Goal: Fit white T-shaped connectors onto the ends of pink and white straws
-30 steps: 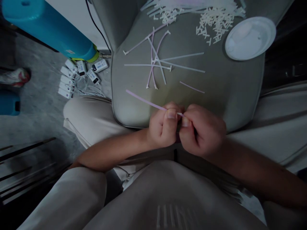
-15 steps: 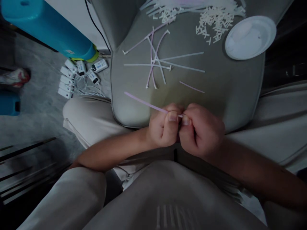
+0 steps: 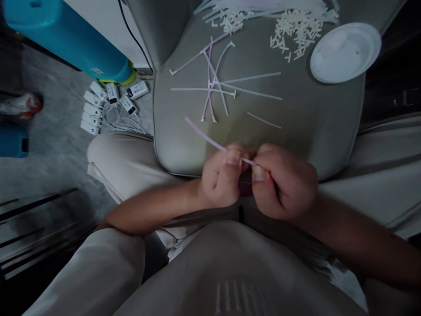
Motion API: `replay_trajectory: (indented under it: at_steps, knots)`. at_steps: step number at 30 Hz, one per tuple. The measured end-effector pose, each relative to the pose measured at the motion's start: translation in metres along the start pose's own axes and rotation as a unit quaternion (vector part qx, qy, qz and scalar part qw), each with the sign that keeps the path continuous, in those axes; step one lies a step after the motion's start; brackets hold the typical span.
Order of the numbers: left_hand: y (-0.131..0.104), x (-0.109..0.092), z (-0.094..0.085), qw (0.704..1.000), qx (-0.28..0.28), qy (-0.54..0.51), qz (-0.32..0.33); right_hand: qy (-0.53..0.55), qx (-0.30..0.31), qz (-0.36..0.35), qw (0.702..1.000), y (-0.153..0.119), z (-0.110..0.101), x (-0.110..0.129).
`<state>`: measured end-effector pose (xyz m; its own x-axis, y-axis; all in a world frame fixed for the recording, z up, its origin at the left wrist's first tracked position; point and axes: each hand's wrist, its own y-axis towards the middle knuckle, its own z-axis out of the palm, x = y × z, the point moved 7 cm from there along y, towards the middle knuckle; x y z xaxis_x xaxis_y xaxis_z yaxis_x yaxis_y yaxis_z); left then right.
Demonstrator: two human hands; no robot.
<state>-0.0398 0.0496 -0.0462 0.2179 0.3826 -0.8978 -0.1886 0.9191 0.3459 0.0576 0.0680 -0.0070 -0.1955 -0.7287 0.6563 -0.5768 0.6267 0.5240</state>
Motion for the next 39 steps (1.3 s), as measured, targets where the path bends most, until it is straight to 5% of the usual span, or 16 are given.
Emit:
replay_trajectory:
  at_steps: [16, 35, 39]
  knots:
    - [-0.001, -0.006, 0.0, 0.997, 0.052, 0.061, 0.005, -0.032, 0.01, 0.006, 0.999, -0.001, 0.002, -0.001]
    - [-0.002, -0.009, -0.003, 0.993, 0.005, 0.115, 0.04, -0.034, -0.02, 0.026, 0.999, 0.0, 0.0, -0.002]
    - [-0.001, -0.011, 0.001, 0.989, 0.049, 0.133, 0.046, -0.028, -0.017, 0.03, 0.999, 0.0, -0.002, -0.002]
